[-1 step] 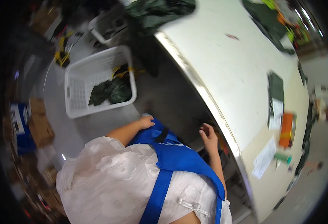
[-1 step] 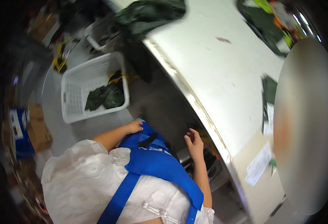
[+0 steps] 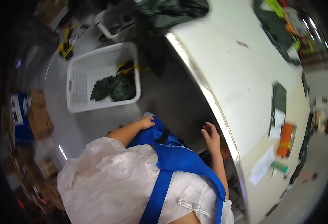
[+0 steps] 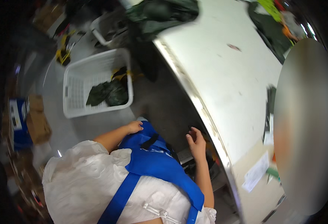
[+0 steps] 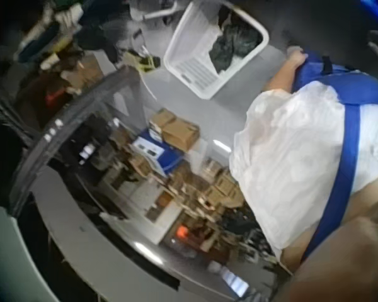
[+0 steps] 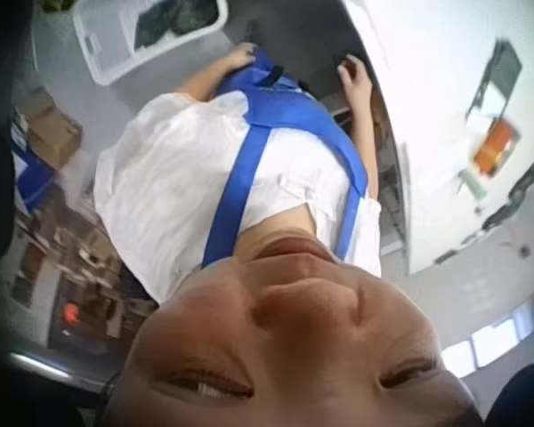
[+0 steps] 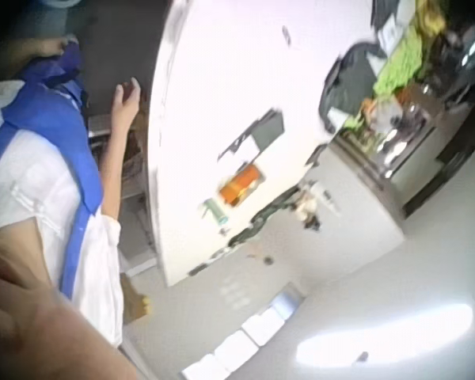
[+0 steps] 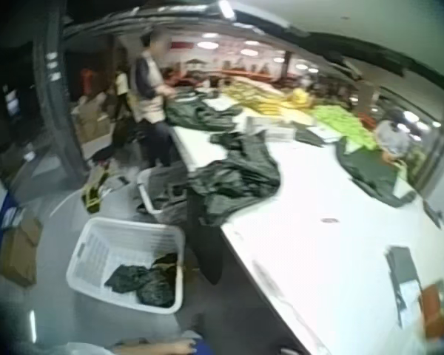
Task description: The person folds a green raincoat on a white table, smoothing and aligning the fabric, then folds it into a compact rectangle and places it into a branded plastic bag. The person handles the coat and bag by hand.
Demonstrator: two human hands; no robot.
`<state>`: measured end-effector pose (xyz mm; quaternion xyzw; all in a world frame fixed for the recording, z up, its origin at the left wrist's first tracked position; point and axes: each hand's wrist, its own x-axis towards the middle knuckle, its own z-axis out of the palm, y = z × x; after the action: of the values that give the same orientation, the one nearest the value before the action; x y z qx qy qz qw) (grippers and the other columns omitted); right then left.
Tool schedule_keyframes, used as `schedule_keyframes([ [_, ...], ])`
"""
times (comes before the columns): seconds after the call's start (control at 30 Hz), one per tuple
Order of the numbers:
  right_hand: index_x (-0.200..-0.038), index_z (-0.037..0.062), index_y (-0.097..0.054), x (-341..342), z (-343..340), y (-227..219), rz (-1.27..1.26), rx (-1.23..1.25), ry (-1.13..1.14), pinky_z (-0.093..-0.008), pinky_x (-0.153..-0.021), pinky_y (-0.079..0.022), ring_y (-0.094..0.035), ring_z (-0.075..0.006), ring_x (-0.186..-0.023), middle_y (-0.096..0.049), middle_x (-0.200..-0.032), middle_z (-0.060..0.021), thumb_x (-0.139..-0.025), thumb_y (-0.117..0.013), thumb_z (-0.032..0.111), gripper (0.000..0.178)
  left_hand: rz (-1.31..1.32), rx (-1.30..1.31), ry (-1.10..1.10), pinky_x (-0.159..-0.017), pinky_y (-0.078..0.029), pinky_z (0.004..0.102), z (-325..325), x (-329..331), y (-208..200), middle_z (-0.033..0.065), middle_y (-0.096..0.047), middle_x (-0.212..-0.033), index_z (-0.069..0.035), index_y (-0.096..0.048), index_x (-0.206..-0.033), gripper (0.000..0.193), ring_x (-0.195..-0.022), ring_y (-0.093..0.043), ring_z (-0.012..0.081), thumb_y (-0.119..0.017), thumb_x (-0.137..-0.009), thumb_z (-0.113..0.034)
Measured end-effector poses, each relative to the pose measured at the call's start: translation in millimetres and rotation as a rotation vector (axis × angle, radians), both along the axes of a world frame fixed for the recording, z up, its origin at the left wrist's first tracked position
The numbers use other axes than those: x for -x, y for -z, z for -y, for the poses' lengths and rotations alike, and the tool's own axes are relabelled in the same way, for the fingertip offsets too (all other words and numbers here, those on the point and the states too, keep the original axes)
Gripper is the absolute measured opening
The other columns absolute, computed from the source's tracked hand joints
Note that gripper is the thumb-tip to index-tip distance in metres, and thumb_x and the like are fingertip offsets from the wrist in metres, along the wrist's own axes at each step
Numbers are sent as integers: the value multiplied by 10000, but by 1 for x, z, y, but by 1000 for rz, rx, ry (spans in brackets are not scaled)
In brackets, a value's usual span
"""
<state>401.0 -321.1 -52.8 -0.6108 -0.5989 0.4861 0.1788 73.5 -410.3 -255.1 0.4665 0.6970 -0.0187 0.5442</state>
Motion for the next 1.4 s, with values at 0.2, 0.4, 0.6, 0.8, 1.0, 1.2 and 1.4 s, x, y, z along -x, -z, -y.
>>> schedule_keyframes([
  [0.2,-1220,43,-540,149,-155,-28,141,-140,-306,-342,-852,-497,-627,-246,-988,-639,-1078,-155,-856,-648,129,389,61,16,-480,-978,-415,398,-12,129,65,223,-519,-1252,-8,-417,-1334,666,-1153,-512,355,-689,-806,-310],
  [0.4,-1219,55,-546,243,-212,-54,270,-170,-484,-332,-843,-507,-633,-232,-969,-640,-1059,-129,-858,-655,153,390,-156,-910,-508,-1058,-316,467,-276,202,-93,228,-222,-1457,-118,-226,-1444,986,-1308,-292,423,-808,-672,-310],
  [0.6,-1236,43,-537,256,-168,-67,223,-91,-747,-356,-915,-478,-599,-314,-1055,-609,-1157,-159,-847,-666,227,449,-165,-869,-817,-1102,-282,450,-468,260,-206,211,7,-1531,-258,6,-1493,1193,-1386,-174,406,-825,-638,-307],
  [0.8,-1249,24,-523,207,-161,-66,104,128,-300,-297,-860,-494,-619,-183,-994,-653,-1073,-107,-885,-630,158,402,256,-709,-568,-801,-511,407,-489,225,-195,199,-646,-1038,-30,-669,-999,374,-947,-635,335,-614,-673,-204],
  [1.0,-1297,98,-428,187,-299,-51,-841,139,250,-450,-817,-496,-606,-286,-963,-601,-1124,-115,-907,-453,577,619,716,-866,111,-674,-493,397,-380,81,-278,194,-656,-815,-30,-640,-972,311,-734,-642,270,-578,-728,-212],
  [1.2,-1164,48,-535,218,-349,-90,-198,282,-192,-314,-659,-485,-590,-210,-729,-679,-948,-98,-805,-639,462,558,717,-846,522,-791,-486,403,-308,13,-271,210,-638,-953,-10,-590,-1088,389,-917,-618,336,-598,-773,-237],
  [1.4,-922,-37,-622,156,-334,-156,-608,-20,-22,-198,-405,-344,-438,-82,-432,-602,-737,-51,-751,-617,168,267,1142,-650,-724,-700,-495,315,-346,84,-211,30,-612,-857,-66,-573,-1051,306,-721,-580,158,-611,-894,-327],
])
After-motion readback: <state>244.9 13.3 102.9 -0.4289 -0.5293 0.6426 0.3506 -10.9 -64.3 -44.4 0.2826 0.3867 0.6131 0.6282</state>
